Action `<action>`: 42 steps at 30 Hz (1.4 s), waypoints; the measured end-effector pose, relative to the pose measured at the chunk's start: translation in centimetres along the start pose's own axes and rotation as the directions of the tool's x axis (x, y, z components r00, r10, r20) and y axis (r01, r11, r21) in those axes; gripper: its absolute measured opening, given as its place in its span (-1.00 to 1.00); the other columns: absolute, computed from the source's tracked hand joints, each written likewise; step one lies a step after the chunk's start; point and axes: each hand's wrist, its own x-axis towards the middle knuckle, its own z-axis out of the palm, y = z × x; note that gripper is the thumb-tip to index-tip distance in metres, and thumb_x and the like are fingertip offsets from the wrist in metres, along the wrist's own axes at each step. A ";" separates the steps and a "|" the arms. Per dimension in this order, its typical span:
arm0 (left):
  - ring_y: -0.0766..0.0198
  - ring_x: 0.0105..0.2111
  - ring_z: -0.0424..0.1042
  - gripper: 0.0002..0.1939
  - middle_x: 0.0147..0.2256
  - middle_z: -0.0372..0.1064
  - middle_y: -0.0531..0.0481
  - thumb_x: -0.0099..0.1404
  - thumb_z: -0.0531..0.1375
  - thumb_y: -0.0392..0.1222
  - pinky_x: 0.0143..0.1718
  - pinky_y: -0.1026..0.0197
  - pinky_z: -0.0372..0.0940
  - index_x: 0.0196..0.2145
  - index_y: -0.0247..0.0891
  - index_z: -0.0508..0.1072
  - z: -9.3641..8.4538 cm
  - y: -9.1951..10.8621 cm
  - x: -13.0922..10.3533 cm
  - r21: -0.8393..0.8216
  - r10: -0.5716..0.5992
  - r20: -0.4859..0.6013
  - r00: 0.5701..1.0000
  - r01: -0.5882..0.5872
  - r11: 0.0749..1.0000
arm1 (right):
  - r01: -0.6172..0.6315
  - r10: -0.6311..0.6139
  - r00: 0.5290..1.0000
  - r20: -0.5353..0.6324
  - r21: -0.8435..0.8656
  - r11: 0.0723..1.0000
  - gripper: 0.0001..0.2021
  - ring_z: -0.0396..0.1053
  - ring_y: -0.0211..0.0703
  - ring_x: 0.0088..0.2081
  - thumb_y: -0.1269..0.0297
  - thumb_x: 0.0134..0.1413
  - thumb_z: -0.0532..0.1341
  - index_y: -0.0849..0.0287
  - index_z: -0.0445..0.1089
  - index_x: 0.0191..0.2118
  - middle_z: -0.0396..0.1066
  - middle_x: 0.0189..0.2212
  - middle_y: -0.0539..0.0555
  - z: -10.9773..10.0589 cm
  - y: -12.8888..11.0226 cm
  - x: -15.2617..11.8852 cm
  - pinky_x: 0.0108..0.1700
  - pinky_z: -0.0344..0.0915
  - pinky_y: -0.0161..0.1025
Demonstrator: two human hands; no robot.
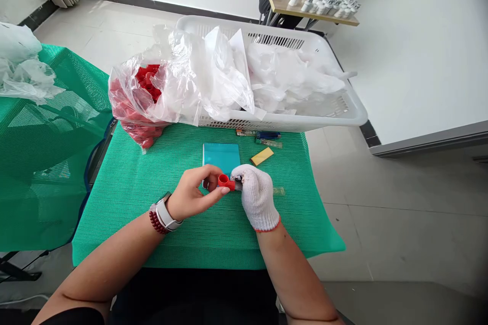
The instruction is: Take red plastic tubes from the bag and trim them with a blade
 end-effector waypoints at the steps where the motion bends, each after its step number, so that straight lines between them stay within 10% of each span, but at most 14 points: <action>1: 0.44 -0.58 0.29 -0.85 -0.56 0.31 0.15 0.28 0.28 -0.16 -0.52 0.39 0.23 -0.30 -0.26 0.39 0.0 0.0 0.0 0.015 -0.014 0.001 1.000 0.014 1.000 | -0.002 0.002 1.000 -0.002 0.001 1.000 -0.60 0.38 -0.26 -0.41 0.23 0.37 -0.11 0.16 0.37 -0.39 0.42 -0.43 0.05 0.0 0.1 0.0 -0.38 0.32 -0.32; 9: 0.44 -0.56 0.34 -0.88 -0.51 0.41 0.11 0.32 0.26 -0.21 -0.51 0.40 0.27 -0.20 -0.27 0.42 0.2 -0.1 0.1 0.038 -0.088 -0.130 0.988 0.093 0.995 | 0.014 -0.012 0.999 0.051 -0.050 0.999 -0.57 0.37 -0.24 -0.45 0.20 0.37 -0.12 0.16 0.42 -0.37 0.42 -0.47 0.05 0.0 -0.4 0.0 -0.41 0.31 -0.32; 42: 0.45 -0.58 0.25 -0.84 -0.57 0.27 0.17 0.26 0.30 -0.17 -0.53 0.39 0.22 -0.32 -0.26 0.39 0.2 -0.2 0.0 0.024 -0.159 -0.097 0.983 0.162 0.987 | 0.116 -0.118 0.993 -0.007 -0.160 0.980 -0.61 0.40 -0.24 -0.42 0.26 0.36 -0.09 0.18 0.44 -0.36 0.48 -0.44 0.06 0.0 -0.3 0.0 -0.37 0.31 -0.32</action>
